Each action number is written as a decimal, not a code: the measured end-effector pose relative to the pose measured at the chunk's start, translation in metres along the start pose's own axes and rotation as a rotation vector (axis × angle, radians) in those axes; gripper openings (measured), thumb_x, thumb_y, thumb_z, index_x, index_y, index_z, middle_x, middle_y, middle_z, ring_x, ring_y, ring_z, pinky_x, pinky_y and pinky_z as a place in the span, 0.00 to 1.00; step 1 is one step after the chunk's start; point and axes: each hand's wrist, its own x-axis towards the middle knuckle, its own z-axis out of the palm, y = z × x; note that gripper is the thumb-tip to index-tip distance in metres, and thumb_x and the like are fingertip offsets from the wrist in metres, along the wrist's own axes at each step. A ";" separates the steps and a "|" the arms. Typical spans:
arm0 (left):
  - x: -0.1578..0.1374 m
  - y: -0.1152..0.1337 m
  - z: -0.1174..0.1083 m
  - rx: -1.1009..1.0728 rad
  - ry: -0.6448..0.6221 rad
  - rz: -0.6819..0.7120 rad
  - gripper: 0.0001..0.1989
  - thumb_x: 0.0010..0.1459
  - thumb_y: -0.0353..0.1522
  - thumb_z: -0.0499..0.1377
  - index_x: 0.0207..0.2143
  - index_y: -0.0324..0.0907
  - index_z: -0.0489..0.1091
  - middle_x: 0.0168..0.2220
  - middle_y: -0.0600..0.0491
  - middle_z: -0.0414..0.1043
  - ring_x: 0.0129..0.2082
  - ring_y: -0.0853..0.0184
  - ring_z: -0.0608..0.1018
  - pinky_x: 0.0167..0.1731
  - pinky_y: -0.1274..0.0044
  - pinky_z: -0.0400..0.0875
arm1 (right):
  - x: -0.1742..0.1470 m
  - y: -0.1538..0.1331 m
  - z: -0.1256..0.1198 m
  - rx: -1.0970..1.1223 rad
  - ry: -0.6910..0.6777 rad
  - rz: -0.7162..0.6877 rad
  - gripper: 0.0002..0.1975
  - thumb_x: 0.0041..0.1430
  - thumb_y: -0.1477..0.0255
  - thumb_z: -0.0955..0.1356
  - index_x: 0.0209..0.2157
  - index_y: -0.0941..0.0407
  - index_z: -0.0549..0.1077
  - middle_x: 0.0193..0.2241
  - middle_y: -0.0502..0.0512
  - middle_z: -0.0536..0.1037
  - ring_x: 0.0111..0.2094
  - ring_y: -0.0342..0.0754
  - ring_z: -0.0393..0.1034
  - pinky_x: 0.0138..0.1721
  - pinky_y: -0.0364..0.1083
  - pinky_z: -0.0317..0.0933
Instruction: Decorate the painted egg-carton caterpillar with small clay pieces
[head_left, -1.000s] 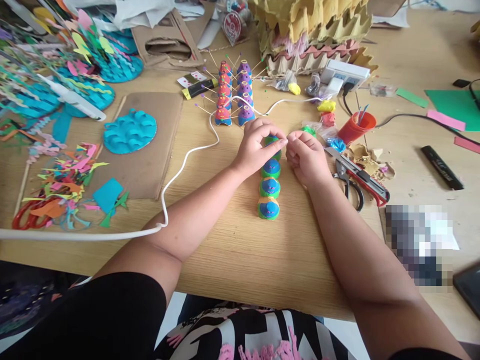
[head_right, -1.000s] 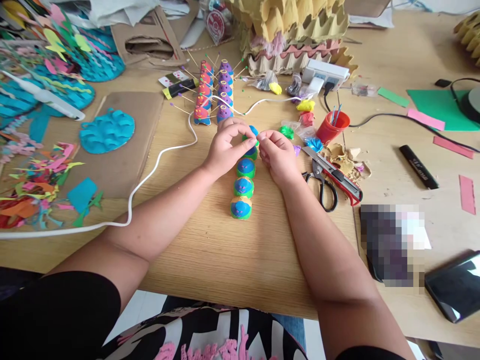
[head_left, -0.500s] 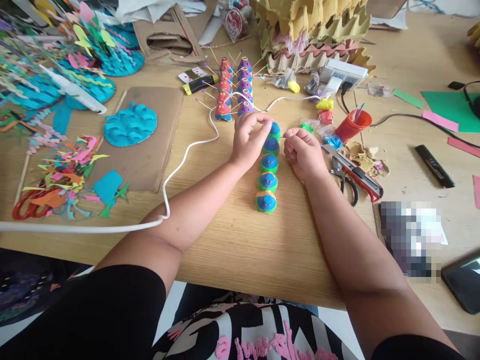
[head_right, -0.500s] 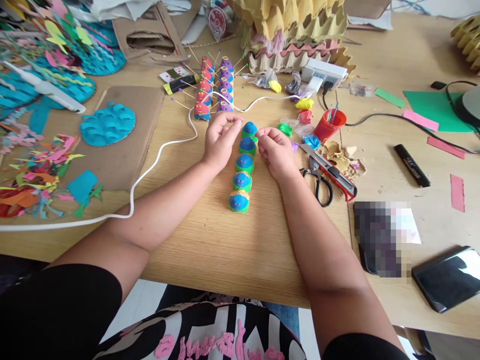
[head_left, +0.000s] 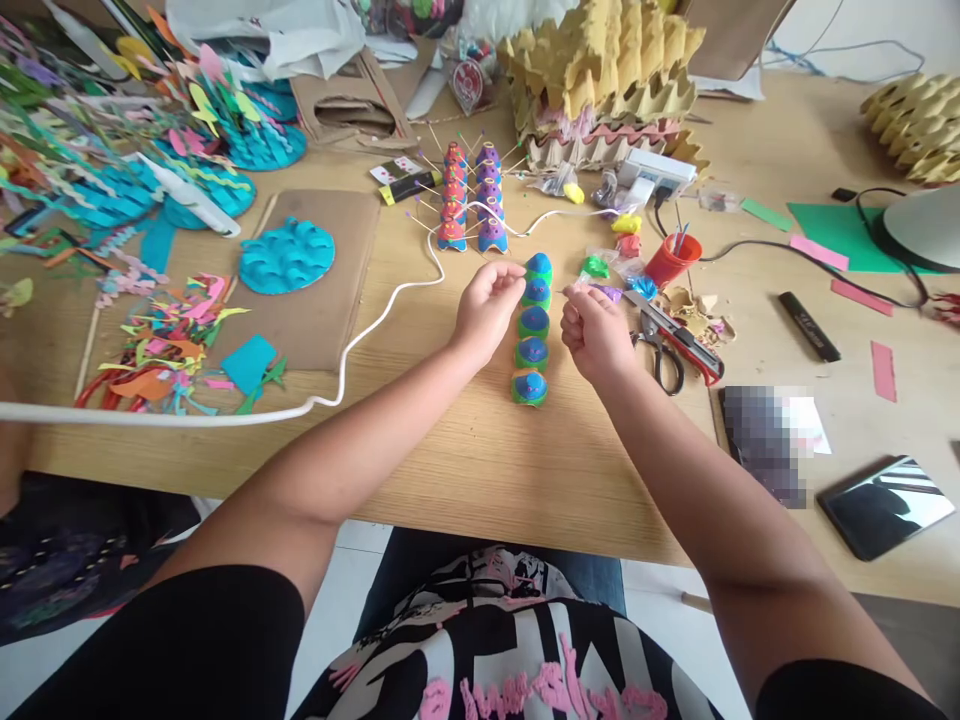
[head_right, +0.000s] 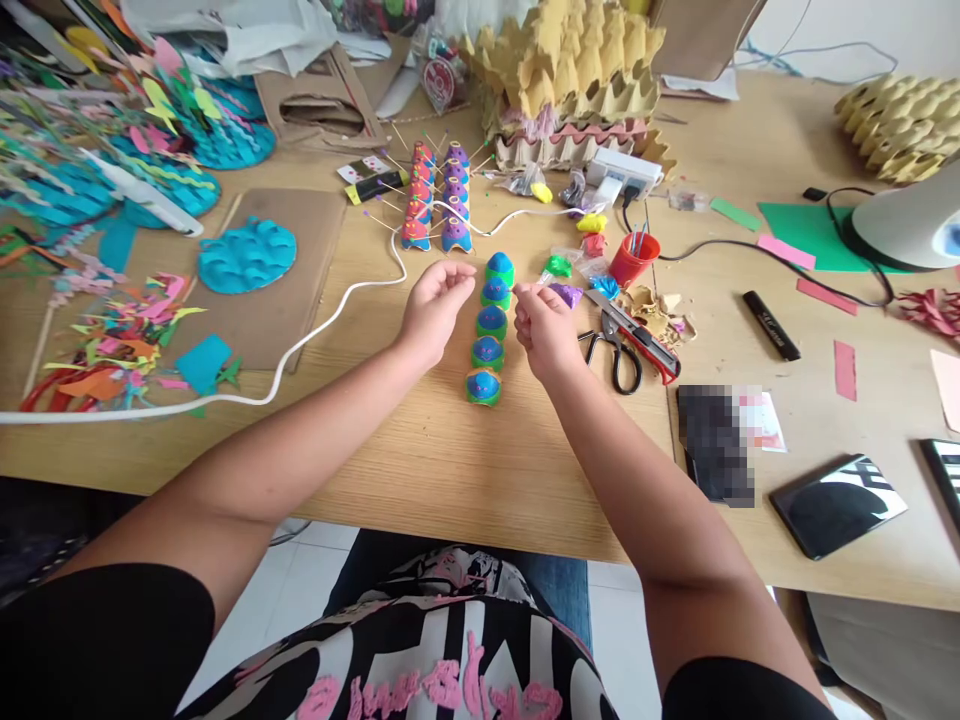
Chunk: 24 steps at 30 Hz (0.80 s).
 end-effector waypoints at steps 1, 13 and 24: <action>-0.008 0.003 -0.004 -0.014 -0.015 -0.026 0.05 0.67 0.35 0.64 0.44 0.46 0.74 0.41 0.53 0.79 0.44 0.67 0.80 0.52 0.73 0.76 | -0.008 0.004 0.000 -0.011 -0.001 -0.031 0.23 0.51 0.56 0.81 0.33 0.52 0.69 0.19 0.38 0.63 0.17 0.35 0.49 0.19 0.39 0.40; -0.027 0.009 -0.018 0.119 -0.224 0.051 0.06 0.60 0.31 0.67 0.40 0.45 0.77 0.38 0.53 0.78 0.40 0.66 0.77 0.45 0.74 0.73 | -0.015 0.031 -0.003 -0.142 -0.012 -0.271 0.29 0.48 0.45 0.82 0.32 0.52 0.72 0.22 0.42 0.66 0.22 0.38 0.53 0.24 0.42 0.45; -0.028 0.016 -0.022 0.222 -0.250 0.170 0.03 0.62 0.34 0.70 0.33 0.47 0.83 0.37 0.52 0.81 0.45 0.60 0.80 0.55 0.66 0.72 | -0.018 0.031 -0.002 -0.178 -0.044 -0.269 0.27 0.50 0.45 0.81 0.32 0.51 0.74 0.22 0.43 0.65 0.23 0.40 0.52 0.25 0.44 0.44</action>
